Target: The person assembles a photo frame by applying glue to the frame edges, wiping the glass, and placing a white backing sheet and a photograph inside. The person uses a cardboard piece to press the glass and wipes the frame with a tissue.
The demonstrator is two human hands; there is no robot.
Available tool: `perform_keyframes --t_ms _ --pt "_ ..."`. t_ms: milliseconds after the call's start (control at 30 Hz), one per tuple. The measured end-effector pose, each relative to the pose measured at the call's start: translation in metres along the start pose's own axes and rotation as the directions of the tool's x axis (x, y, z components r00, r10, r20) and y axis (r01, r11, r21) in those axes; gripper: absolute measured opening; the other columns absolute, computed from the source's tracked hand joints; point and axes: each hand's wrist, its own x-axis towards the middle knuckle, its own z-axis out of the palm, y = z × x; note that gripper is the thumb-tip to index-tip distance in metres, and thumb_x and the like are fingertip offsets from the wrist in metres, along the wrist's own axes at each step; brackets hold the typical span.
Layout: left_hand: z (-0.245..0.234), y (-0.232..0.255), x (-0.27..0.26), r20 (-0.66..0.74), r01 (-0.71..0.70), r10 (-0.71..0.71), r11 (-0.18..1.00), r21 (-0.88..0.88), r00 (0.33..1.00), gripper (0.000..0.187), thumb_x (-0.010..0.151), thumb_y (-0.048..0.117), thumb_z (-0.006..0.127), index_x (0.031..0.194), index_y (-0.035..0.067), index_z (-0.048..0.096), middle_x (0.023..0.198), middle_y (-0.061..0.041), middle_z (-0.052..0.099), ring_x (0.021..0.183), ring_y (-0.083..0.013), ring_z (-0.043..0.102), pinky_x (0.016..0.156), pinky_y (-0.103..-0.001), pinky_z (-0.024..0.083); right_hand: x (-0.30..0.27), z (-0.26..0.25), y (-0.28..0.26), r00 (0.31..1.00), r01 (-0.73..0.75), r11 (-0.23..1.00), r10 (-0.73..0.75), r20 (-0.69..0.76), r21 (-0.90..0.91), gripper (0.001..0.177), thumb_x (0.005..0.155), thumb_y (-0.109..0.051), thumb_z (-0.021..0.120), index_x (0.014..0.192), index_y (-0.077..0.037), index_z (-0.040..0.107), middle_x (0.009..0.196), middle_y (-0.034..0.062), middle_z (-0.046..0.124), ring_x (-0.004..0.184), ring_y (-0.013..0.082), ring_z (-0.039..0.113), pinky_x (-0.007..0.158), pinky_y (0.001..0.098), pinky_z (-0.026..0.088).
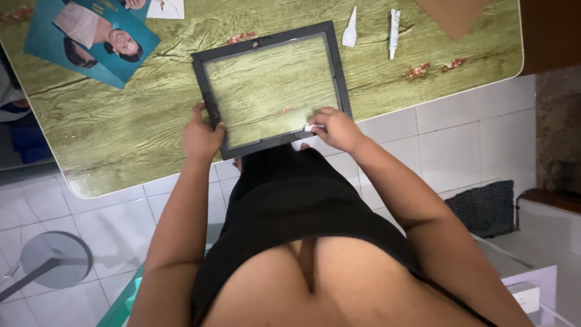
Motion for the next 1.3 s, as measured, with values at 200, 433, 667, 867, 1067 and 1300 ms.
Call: perform_keyframes --t_ms 200,433,667,867,1067,1300 --pt "0.002 0.001 0.000 -0.010 0.009 -0.009 1.000 0.005 1.000 0.063 0.088 0.037 0.074 0.144 0.027 0.046 0.072 -0.004 0.071 0.095 -0.0370 0.073 0.087 -0.054 0.056 0.003 0.026 0.018 0.978 0.200 0.940 -0.208 -0.001 -0.278 0.014 0.092 -0.022 0.067 0.098 -0.010 0.065 0.093 0.0100 0.061 0.100 0.0314 0.065 0.090 0.0389 0.056" --pt "0.004 -0.002 0.000 -0.003 0.023 -0.023 0.999 -0.031 1.000 0.064 0.087 0.037 0.074 0.144 0.028 0.047 0.072 -0.003 0.070 0.093 -0.0357 0.073 0.085 -0.053 0.055 -0.003 0.005 0.058 0.908 0.100 0.976 -0.010 -0.418 0.192 0.006 0.102 -0.010 0.062 0.107 -0.008 0.064 0.092 0.0127 0.061 0.095 0.0390 0.065 0.090 0.0446 0.052" --pt "0.004 -0.003 0.000 0.001 0.034 -0.034 0.998 -0.052 0.999 0.065 0.086 0.038 0.076 0.144 0.030 0.049 0.074 -0.003 0.071 0.093 -0.0359 0.073 0.085 -0.051 0.055 -0.003 -0.042 0.140 0.573 -0.168 0.922 0.380 -0.726 0.350 0.034 0.084 0.006 0.082 0.099 -0.013 0.058 0.084 0.0052 0.064 0.074 0.0221 0.071 0.064 0.0289 0.058" --pt "0.006 -0.008 0.002 -0.012 0.031 -0.033 0.995 -0.092 0.999 0.064 0.084 0.038 0.078 0.143 0.032 0.051 0.074 -0.005 0.071 0.091 -0.0360 0.074 0.085 -0.051 0.056 -0.016 -0.032 0.164 0.706 -0.457 0.884 0.293 -0.645 -0.099 0.014 0.086 -0.024 0.083 0.096 -0.018 0.076 0.101 0.0090 0.059 0.102 0.0369 0.063 0.091 0.0412 0.054" --pt "0.014 -0.020 0.010 0.014 0.035 -0.034 0.993 -0.114 0.999 0.063 0.088 0.035 0.077 0.144 0.031 0.050 0.077 -0.004 0.073 0.093 -0.0333 0.074 0.086 -0.048 0.055 -0.003 0.000 0.097 0.729 -0.567 0.822 0.530 -0.433 0.052 0.034 0.092 -0.035 0.071 0.117 -0.012 0.068 0.103 0.0164 0.067 0.103 0.0409 0.069 0.092 0.0483 0.056" --pt "-0.001 -0.015 0.000 0.052 0.017 -0.009 0.987 -0.157 0.999 0.060 0.092 0.021 0.073 0.147 0.028 0.049 0.081 -0.011 0.075 0.097 -0.0395 0.073 0.088 -0.053 0.054 0.003 0.005 0.076 0.698 -0.623 0.777 0.603 -0.386 0.089 0.042 0.093 -0.033 0.067 0.130 -0.013 0.060 0.089 0.0176 0.076 0.101 0.0398 0.073 0.090 0.0518 0.056"
